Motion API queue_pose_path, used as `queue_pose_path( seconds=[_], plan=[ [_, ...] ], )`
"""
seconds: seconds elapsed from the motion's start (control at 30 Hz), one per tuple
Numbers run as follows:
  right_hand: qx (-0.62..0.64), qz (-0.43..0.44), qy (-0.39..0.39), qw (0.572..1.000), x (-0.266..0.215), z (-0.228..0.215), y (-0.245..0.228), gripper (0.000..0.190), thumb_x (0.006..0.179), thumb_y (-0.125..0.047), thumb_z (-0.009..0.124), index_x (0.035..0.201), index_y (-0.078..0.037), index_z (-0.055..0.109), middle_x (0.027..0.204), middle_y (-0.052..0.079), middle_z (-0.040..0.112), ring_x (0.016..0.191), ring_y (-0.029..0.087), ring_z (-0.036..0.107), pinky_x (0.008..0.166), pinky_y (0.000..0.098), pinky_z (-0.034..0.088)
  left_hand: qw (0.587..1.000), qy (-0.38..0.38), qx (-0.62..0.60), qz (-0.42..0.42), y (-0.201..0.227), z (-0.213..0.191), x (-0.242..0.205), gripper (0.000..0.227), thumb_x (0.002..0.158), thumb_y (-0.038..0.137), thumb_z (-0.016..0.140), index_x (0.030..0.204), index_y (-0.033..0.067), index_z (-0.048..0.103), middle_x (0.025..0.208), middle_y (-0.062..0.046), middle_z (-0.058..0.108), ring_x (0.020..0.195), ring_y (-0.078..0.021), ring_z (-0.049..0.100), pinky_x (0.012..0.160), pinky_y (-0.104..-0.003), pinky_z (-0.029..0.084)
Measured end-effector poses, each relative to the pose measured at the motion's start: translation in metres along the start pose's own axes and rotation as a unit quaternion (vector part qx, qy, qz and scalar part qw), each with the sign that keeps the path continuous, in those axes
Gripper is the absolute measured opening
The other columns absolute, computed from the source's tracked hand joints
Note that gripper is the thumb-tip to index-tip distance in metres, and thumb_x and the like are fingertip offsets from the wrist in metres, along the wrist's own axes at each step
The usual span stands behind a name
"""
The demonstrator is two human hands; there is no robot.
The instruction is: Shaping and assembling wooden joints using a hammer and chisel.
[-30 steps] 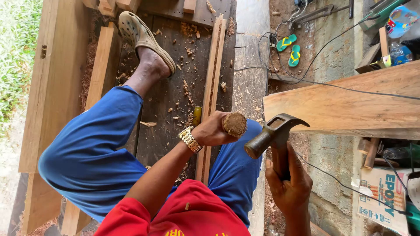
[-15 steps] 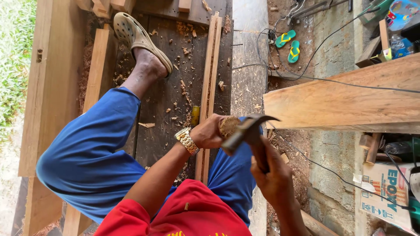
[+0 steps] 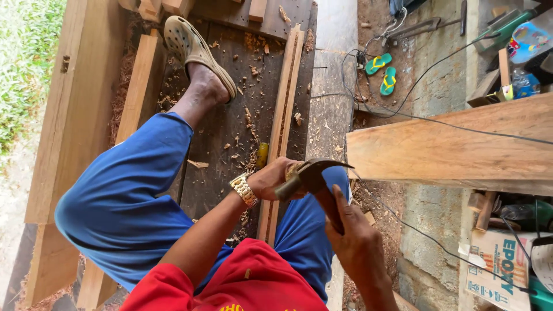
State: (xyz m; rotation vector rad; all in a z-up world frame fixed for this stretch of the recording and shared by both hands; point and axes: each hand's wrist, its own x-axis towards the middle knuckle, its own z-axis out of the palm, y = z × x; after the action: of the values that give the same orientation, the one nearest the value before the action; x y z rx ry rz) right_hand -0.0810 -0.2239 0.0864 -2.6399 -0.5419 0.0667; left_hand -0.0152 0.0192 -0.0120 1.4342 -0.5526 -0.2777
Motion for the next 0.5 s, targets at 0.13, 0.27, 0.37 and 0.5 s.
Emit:
queue_pose_path(
  seconds=[0.13,0.27,0.37,0.5],
  plan=[
    [0.079,-0.016,0.113,0.990,-0.008,0.005,0.001,0.065,0.089,-0.012,0.075,0.149,-0.011,0.052,0.102,0.020,0.072,0.084,0.025,0.075,0.069,0.0368,0.058,0.985,0.112,0.040,0.127,-0.017,-0.016,0.021,0.009,0.099,0.009,0.073,0.092,0.0071,0.066,0.097,-0.002,0.071,0.090,-0.0098,0.067,0.082,-0.030,0.059],
    [0.136,0.183,0.135,0.964,-0.028,0.026,0.026,0.060,0.088,-0.012,0.075,0.144,-0.007,0.056,0.081,0.010,0.066,0.062,0.019,0.063,0.054,0.0342,0.052,0.952,0.282,-0.112,0.049,0.070,-0.041,0.018,0.031,0.092,0.017,0.081,0.112,0.0066,0.060,0.099,-0.001,0.067,0.090,-0.0136,0.066,0.080,-0.030,0.060],
    [0.238,0.306,0.100,0.916,-0.027,0.045,0.037,0.055,0.087,-0.012,0.073,0.139,-0.006,0.056,0.074,0.006,0.063,0.051,0.016,0.059,0.043,0.0325,0.050,0.940,0.293,-0.133,0.115,0.085,-0.056,0.013,0.043,0.093,0.019,0.079,0.128,0.0071,0.057,0.107,0.000,0.067,0.098,-0.0121,0.067,0.088,-0.027,0.060],
    [0.307,0.407,0.037,0.860,-0.032,0.073,0.042,0.048,0.091,-0.011,0.069,0.136,-0.003,0.055,0.060,0.009,0.057,0.041,0.015,0.054,0.036,0.0313,0.046,0.917,0.386,0.025,0.099,0.060,-0.048,0.002,0.045,0.091,0.019,0.084,0.123,0.0058,0.056,0.105,-0.001,0.067,0.092,-0.0093,0.066,0.079,-0.023,0.058]
  ],
)
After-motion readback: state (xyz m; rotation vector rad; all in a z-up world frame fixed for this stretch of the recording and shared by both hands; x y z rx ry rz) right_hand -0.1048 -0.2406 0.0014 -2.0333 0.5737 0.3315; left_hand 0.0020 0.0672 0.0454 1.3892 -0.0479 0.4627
